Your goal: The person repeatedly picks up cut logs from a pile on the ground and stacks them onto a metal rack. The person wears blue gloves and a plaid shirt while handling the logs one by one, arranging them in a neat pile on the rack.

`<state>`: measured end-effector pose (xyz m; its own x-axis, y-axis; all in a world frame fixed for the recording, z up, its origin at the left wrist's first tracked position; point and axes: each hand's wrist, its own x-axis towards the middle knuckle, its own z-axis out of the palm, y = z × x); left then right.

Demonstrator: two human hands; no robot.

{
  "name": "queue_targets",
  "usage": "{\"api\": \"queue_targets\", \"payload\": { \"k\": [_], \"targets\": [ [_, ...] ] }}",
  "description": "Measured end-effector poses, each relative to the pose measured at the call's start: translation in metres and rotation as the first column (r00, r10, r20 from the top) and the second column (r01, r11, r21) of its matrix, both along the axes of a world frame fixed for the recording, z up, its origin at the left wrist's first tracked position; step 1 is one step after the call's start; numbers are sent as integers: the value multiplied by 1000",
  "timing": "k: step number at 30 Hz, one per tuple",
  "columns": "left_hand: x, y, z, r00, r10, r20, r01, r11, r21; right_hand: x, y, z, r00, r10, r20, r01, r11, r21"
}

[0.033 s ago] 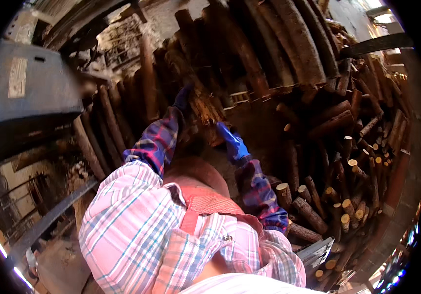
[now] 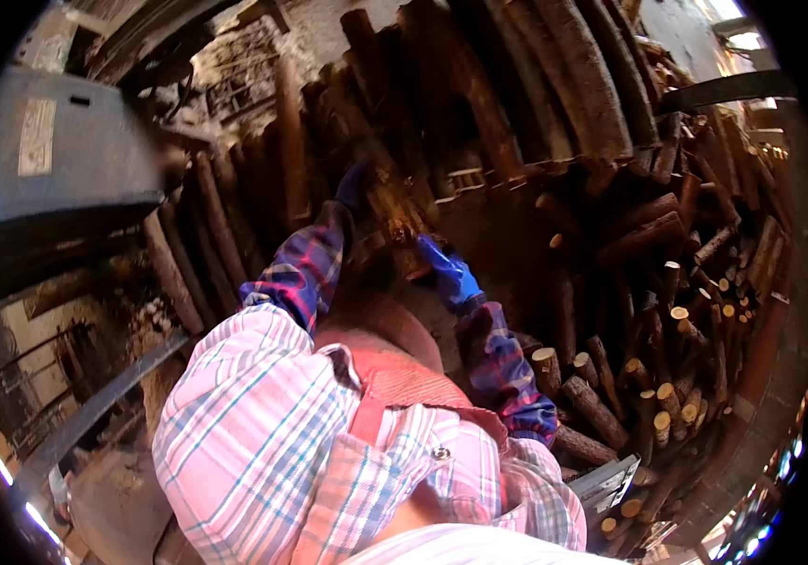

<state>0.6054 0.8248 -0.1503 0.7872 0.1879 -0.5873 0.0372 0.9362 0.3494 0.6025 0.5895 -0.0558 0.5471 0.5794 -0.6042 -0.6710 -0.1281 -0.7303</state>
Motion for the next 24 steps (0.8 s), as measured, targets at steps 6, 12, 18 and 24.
{"api": "queue_targets", "payload": {
  "k": [6,12,18,24],
  "targets": [
    [-69,32,-19,991,-130,-34,135,959,251,-56,-7,26,982,181,-53,-175,980,95],
    [-112,29,98,832,-531,-159,500,594,631,-66,-8,69,750,42,660,196,939,-283],
    [-107,-68,191,399,-547,-736,75,-780,621,-74,-124,157,143,-202,969,383,914,134],
    [-154,-202,241,126,-858,-499,-973,-205,107,-189,-289,147,944,142,297,-61,962,-265]
  ]
}}
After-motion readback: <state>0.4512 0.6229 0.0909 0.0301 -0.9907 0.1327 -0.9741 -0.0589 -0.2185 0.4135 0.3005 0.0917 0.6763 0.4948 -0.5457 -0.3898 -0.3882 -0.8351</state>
